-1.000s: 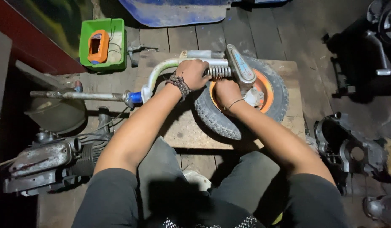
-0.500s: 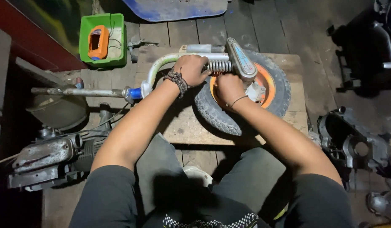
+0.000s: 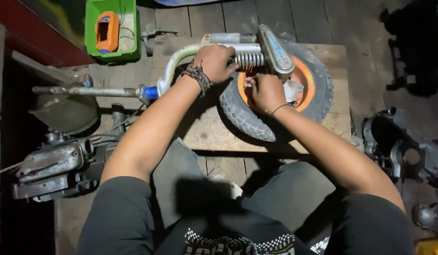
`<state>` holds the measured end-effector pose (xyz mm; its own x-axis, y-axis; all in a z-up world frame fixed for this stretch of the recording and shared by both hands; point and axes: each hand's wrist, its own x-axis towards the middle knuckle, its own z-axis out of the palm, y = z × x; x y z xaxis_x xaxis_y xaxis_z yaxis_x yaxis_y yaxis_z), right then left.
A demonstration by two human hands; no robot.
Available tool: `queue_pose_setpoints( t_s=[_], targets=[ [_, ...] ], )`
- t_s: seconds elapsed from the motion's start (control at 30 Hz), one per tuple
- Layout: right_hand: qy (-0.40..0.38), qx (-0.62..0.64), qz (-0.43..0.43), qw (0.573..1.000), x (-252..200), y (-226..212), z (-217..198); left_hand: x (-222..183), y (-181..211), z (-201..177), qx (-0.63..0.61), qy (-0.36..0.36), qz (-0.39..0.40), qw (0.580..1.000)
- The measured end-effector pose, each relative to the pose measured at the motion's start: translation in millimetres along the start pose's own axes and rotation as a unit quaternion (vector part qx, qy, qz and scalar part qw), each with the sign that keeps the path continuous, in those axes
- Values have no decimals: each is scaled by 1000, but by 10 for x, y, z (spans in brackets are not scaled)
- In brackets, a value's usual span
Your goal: Assembling a motorcycle front fork assembly onto a wheel hub while working on the floor
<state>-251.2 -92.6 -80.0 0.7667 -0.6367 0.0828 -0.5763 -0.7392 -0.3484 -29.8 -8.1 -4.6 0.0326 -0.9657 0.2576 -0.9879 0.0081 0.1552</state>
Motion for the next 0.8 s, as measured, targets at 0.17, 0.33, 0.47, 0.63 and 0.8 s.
queue_pose_setpoints(
  t_s=[0.17, 0.33, 0.47, 0.63, 0.8],
  targets=[
    [16, 0, -13, 1000, -11, -49, 37, 35, 22, 57, 8, 15, 3, 1000],
    [-44, 139, 96, 985, 14, -121, -61, 5, 11, 63, 23, 13, 6, 1000],
    [40, 116, 52, 991, -1, -301, -174, -7, -10, 58, 0, 18, 23, 1000],
    [-4, 50, 42, 998, 81, -187, 34, 26, 49, 8, -3, 16, -1, 1000],
    [18, 159, 136, 978, 77, -237, 28, 6, 39, 8, 16, 31, 21, 999]
  ],
)
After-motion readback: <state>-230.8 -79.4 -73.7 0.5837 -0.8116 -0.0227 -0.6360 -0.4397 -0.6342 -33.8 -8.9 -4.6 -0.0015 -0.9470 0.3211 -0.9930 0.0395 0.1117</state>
